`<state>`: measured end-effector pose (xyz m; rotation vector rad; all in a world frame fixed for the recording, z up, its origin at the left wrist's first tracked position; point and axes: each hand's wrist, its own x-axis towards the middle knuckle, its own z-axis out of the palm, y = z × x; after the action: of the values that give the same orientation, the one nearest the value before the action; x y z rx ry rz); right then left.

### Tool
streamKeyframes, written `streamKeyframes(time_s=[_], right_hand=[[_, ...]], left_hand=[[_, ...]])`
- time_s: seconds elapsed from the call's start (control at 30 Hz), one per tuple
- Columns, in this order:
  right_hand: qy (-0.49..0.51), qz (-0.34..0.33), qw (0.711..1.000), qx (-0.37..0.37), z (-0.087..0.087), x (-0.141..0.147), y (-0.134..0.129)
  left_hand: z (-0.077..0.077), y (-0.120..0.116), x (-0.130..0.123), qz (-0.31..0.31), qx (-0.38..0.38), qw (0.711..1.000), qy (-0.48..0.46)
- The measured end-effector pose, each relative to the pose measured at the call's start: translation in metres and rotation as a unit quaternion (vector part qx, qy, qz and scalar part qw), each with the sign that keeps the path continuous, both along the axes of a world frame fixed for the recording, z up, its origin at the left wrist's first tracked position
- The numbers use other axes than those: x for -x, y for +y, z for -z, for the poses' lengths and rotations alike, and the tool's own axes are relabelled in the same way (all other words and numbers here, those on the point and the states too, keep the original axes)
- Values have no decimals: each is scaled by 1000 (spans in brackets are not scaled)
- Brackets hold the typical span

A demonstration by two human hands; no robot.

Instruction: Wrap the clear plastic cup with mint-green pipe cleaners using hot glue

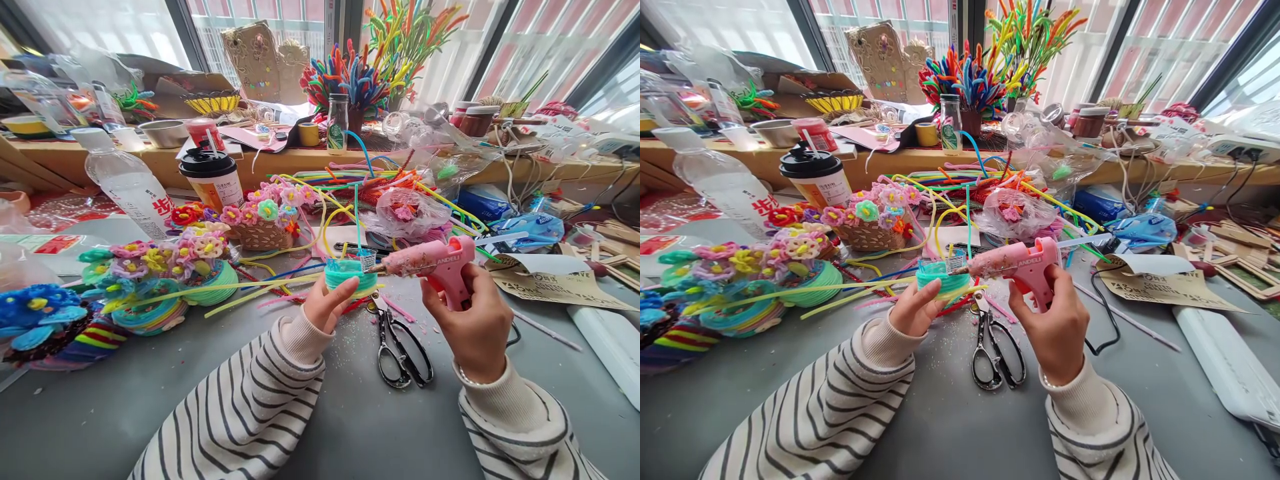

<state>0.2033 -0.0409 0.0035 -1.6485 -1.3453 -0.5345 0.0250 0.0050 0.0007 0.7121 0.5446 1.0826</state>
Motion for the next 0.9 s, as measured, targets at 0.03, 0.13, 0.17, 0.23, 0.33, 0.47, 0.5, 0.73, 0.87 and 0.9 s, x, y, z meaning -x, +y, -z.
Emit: streamKeyframes(time_s=[0.03,0.13,0.17,0.23,0.33,0.47,0.5,0.73,0.87,0.9], right_hand=[[2,1,1000,1,0,0,0],[7,3,1000,6,1,0,-1],[10,3,1000,7,1,0,-1],[13,3,1000,8,1,0,-2],[18,3,1000,6,1,0,-2],[23,6,1000,6,2,1,-2],[24,6,1000,7,2,1,-2],[30,13,999,5,1,1,-3],[31,13,999,2,1,1,-3],[33,15,999,3,1,2,-3]], left_hand=[[0,0,0,0,0,1000,1],[0,0,0,-1,4,1000,5],[0,0,0,-2,6,1000,5],[1,1,0,-3,7,1000,6],[3,1,1,-2,8,1000,10],[4,2,1,0,12,1000,10],[4,3,1,1,11,1000,8],[4,3,1,0,7,1000,4],[4,3,1,2,3,1000,7],[4,2,1,3,2,1000,7]])
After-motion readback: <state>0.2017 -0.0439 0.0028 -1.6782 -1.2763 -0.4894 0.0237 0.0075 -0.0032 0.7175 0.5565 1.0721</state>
